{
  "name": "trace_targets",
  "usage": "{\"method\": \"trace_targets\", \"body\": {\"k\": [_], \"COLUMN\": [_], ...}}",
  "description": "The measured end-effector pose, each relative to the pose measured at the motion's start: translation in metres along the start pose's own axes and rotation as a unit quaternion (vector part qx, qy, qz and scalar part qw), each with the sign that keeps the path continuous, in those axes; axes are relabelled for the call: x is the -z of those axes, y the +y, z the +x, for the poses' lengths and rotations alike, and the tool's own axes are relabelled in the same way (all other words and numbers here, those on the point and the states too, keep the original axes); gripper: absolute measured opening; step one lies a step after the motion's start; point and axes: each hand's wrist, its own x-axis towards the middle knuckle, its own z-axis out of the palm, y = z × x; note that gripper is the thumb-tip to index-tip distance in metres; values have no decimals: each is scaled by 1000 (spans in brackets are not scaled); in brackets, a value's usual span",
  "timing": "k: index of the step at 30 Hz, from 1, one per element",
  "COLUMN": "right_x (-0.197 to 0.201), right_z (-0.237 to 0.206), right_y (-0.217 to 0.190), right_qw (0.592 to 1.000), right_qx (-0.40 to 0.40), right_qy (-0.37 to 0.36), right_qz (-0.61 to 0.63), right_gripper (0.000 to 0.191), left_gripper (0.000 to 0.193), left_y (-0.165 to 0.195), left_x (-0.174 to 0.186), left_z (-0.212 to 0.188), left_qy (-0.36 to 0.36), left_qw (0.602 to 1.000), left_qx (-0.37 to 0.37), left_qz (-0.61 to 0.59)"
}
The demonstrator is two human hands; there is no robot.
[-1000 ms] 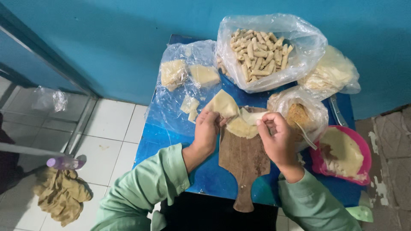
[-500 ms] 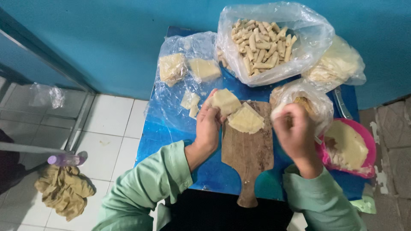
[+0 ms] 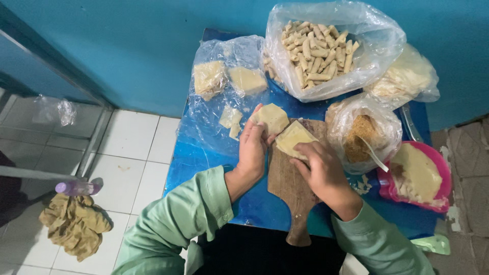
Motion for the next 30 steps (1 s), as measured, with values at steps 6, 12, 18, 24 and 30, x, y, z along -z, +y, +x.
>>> {"method": "trace_targets", "body": {"k": [6,12,18,24,30], "right_x": [0,4,6,8,12], "right_z": [-1,-3,-3,-2,2], "right_y": [9,9,8,6,0], "right_qw": [999,999,998,998,993], "right_qx": [-9,-1,-3,-13,11], "right_qy": [-37,-31,-26,-18,106], "right_qz": [17,44,60,60,48], "right_gripper": [16,12,12,16,39], "left_gripper": [56,56,63,66,72], "left_y": [-1,-5,-3,0,-10], "left_x": [1,4,3,-6,-3], "left_z": [-1,0,-9,-15,-28], "left_qy": [-3,-19,-91,-155,-280], "left_qw": [1000,1000,996,987,959], "left_qx": [2,5,-20,-9,45], "left_qz": [1,16,8,-27,-4]}}
